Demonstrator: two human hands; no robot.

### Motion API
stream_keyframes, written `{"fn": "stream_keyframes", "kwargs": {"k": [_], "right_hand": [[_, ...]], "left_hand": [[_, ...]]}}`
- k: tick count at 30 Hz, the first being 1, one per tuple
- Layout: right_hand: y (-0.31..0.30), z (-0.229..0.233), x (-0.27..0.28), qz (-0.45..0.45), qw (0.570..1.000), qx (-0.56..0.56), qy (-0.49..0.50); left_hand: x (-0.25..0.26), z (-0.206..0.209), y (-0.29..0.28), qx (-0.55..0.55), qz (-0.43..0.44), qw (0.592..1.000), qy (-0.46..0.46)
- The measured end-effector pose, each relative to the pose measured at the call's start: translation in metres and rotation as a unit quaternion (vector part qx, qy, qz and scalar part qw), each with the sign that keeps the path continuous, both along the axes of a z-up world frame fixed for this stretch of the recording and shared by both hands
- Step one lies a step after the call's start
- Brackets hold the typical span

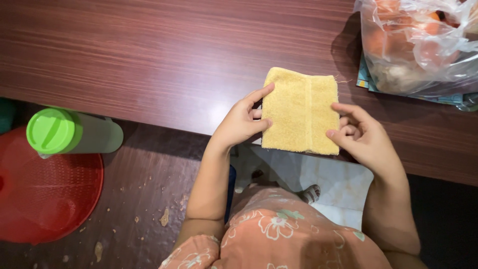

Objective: Wiping down several notebooks and folders with a yellow cleaning cloth at a desk.

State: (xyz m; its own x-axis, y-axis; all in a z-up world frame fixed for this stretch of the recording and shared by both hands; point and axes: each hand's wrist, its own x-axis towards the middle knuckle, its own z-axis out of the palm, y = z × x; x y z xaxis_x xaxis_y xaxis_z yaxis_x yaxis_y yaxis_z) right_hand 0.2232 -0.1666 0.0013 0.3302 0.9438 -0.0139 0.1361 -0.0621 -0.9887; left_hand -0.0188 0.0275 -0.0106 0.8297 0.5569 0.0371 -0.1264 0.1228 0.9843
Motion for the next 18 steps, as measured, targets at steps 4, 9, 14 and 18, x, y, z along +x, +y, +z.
{"fn": "stream_keyframes", "kwargs": {"k": [4, 9, 14, 18], "right_hand": [[0.005, 0.028, -0.020, -0.070, 0.978, 0.054, -0.191], [0.019, 0.041, -0.047, -0.111, 0.882, 0.137, -0.437], [0.052, 0.000, -0.056, 0.010, 0.837, -0.001, -0.546], [0.051, 0.001, -0.056, 0.007, 0.847, -0.011, -0.532]], "left_hand": [[0.001, 0.007, -0.002, 0.003, -0.002, 1.000, -0.019], [0.001, 0.017, -0.005, 0.074, 0.024, 0.997, 0.030], [0.003, 0.015, -0.010, 0.144, 0.067, 0.986, 0.051], [0.011, 0.014, -0.015, 0.166, 0.115, 0.976, 0.075]]}}
